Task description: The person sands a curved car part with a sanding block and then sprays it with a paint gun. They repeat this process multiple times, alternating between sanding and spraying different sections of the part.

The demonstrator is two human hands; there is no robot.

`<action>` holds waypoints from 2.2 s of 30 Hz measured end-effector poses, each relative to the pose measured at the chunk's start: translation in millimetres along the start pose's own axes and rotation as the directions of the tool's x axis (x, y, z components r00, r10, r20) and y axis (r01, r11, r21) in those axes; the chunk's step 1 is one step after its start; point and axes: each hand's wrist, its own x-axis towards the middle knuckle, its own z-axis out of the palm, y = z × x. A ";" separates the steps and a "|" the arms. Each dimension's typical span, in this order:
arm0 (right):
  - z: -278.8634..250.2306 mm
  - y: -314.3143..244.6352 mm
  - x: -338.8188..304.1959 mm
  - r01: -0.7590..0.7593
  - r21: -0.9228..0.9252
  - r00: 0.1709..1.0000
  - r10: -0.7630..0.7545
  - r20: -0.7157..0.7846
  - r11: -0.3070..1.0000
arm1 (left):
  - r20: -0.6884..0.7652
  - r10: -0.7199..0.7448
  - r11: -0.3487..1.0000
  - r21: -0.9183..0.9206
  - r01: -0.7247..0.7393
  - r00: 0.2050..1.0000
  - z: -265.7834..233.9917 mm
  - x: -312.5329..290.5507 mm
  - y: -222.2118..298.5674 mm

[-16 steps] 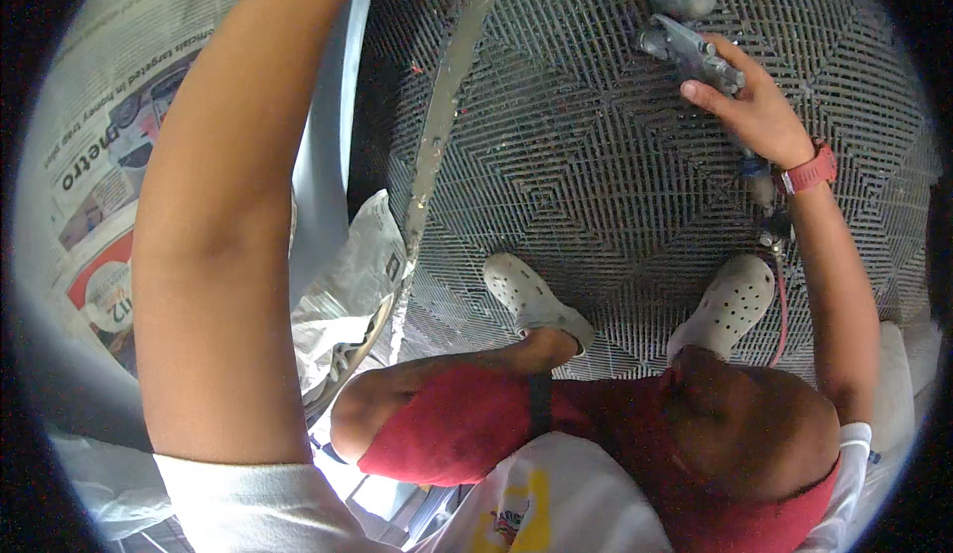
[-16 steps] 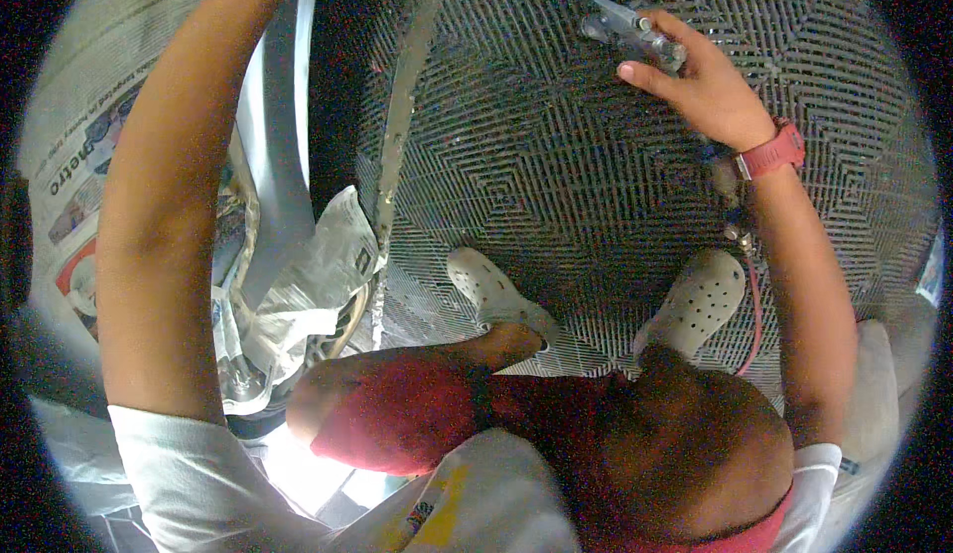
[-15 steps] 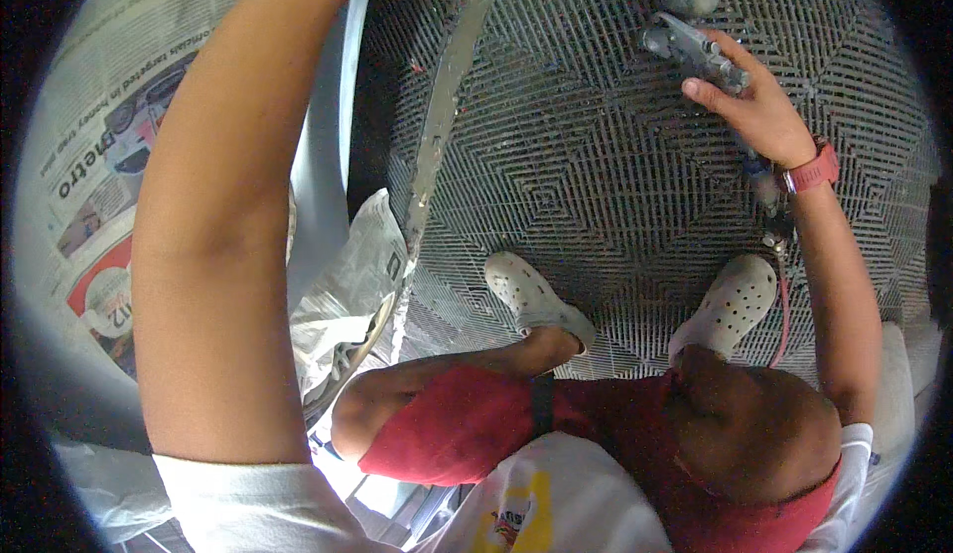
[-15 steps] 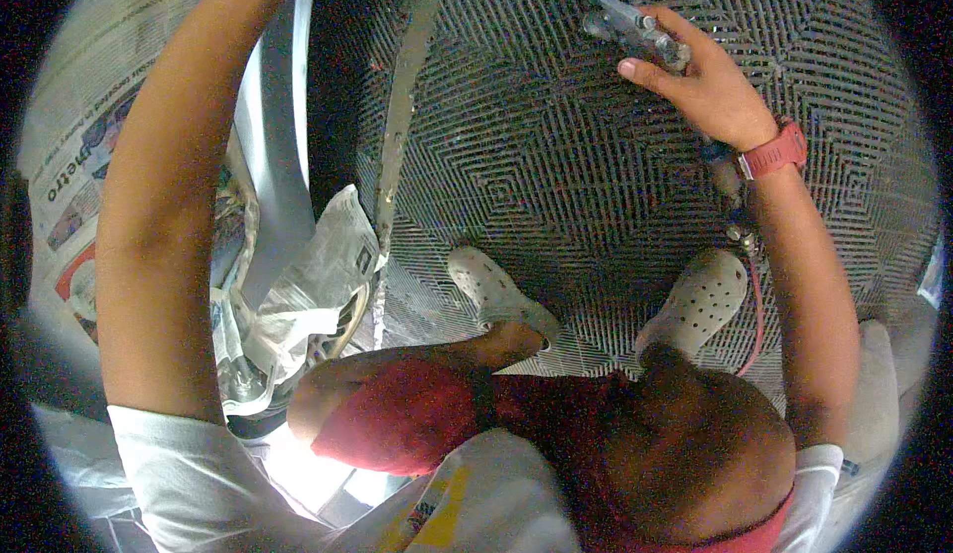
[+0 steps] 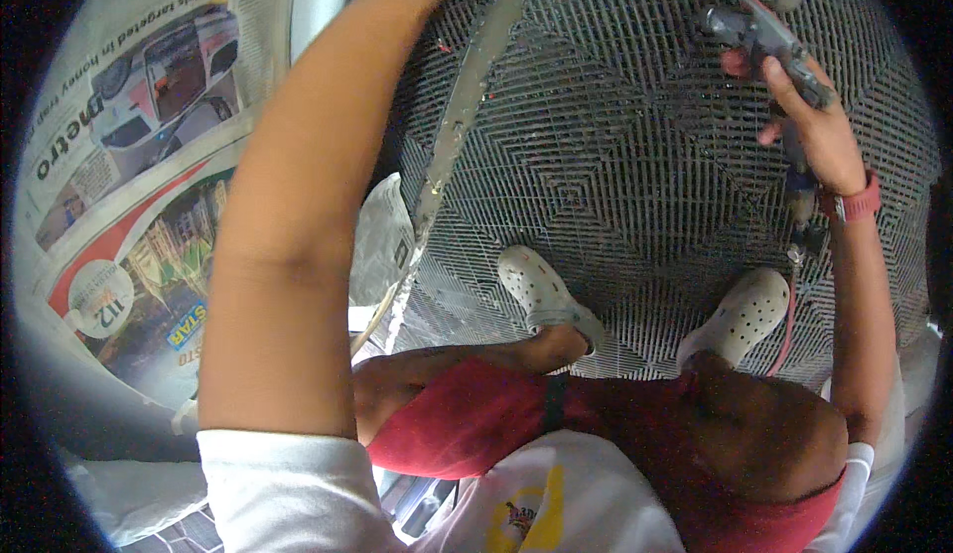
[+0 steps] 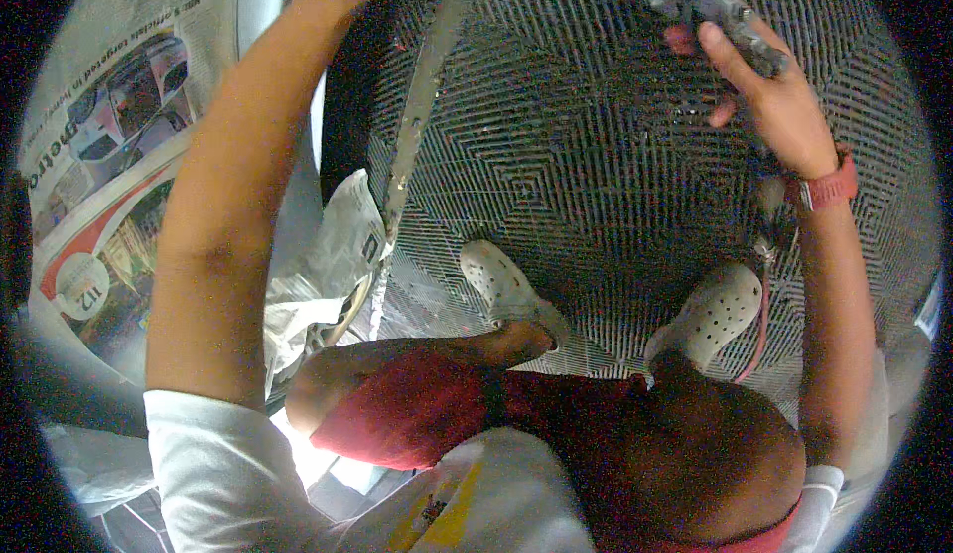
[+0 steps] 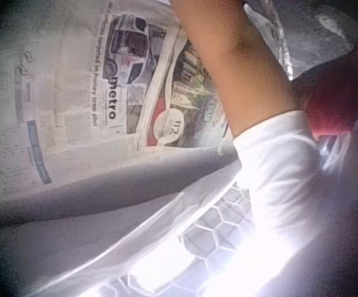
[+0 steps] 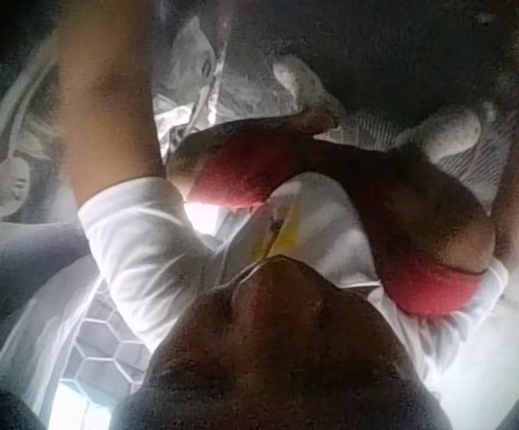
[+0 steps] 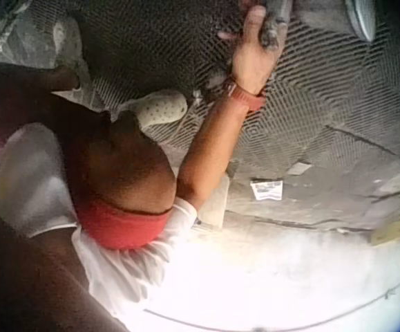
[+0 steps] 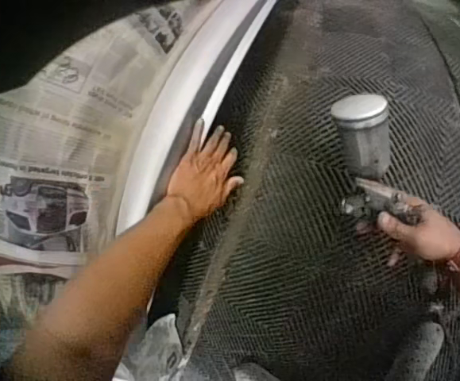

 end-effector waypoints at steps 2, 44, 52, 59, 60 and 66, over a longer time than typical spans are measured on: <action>0.1 -21.8 -9.6 0.043 -0.079 0.999 -0.045 -0.021 0.996 | -0.019 -0.024 0.998 -0.062 0.023 1.000 0.2 -14.8 6.9; 187.7 -123.8 3.2 0.148 0.095 0.950 -0.168 0.264 0.984 | 0.960 0.110 -0.987 0.136 0.086 -0.257 -183.7 -541.6 394.7; 176.3 -124.9 -1.9 0.196 0.139 0.950 -0.223 0.220 0.971 | 0.966 0.102 -0.984 0.064 -0.163 -0.237 -206.8 -514.8 361.2; 163.7 -144.5 -16.1 0.277 0.087 0.951 -0.286 0.117 0.957 | 0.984 -0.138 -0.956 -0.162 -0.246 -0.110 -215.4 -498.3 245.6; 160.4 -146.6 -16.6 0.262 0.107 0.954 -0.274 0.118 0.959 | 0.981 -0.184 -0.948 -0.196 -0.253 -0.069 -218.0 -493.8 222.5; 146.1 -168.0 -30.8 0.184 0.100 0.977 -0.194 0.090 0.978 | 0.878 -0.221 -0.900 -0.351 0.258 0.425 -180.4 -443.1 83.8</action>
